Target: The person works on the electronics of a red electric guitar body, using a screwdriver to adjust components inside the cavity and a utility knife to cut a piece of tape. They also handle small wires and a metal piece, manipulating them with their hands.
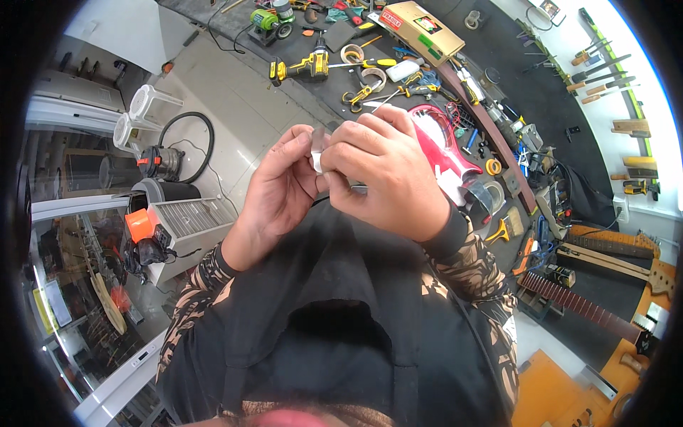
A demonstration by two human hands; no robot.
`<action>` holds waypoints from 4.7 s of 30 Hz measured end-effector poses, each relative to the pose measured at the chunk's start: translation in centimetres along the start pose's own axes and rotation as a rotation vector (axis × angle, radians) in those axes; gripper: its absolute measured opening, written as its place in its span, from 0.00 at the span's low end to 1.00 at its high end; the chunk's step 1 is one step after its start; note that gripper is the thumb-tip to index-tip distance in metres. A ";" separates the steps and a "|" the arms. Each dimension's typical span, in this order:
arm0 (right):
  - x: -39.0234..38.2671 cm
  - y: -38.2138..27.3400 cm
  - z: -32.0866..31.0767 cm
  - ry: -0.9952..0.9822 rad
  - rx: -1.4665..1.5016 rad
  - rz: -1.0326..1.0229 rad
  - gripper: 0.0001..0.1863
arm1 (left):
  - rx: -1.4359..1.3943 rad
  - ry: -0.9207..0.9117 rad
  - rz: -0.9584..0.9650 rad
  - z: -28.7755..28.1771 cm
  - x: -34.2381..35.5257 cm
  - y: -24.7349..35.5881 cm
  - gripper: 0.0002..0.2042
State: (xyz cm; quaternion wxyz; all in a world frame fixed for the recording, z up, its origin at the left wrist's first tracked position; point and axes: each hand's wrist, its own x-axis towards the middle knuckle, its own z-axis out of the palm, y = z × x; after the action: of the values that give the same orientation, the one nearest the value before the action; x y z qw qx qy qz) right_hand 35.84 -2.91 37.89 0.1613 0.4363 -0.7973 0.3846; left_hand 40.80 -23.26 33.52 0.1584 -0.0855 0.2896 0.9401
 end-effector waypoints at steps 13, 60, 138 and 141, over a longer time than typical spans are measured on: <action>-2.8 3.4 2.9 -0.125 0.531 0.625 0.04 | -0.037 0.084 0.295 -5.4 -0.1 3.5 0.07; -19.1 27.1 5.1 0.392 1.006 1.304 0.11 | 0.739 0.090 -0.397 -7.9 28.2 -14.9 0.13; -22.0 41.4 11.0 0.138 1.081 2.004 0.17 | 1.024 0.265 -0.478 -17.4 38.6 -20.0 0.07; -22.8 41.8 11.6 0.111 1.052 2.004 0.15 | 1.036 0.234 -0.444 -18.9 38.2 -20.2 0.07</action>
State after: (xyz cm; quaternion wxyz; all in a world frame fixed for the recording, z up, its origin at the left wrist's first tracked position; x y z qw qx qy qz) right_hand 15.39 14.85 -2.95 -0.3877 -0.4028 -0.5187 0.6468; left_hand 13.42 -8.76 -2.03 0.3400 -0.1591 0.7032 0.6038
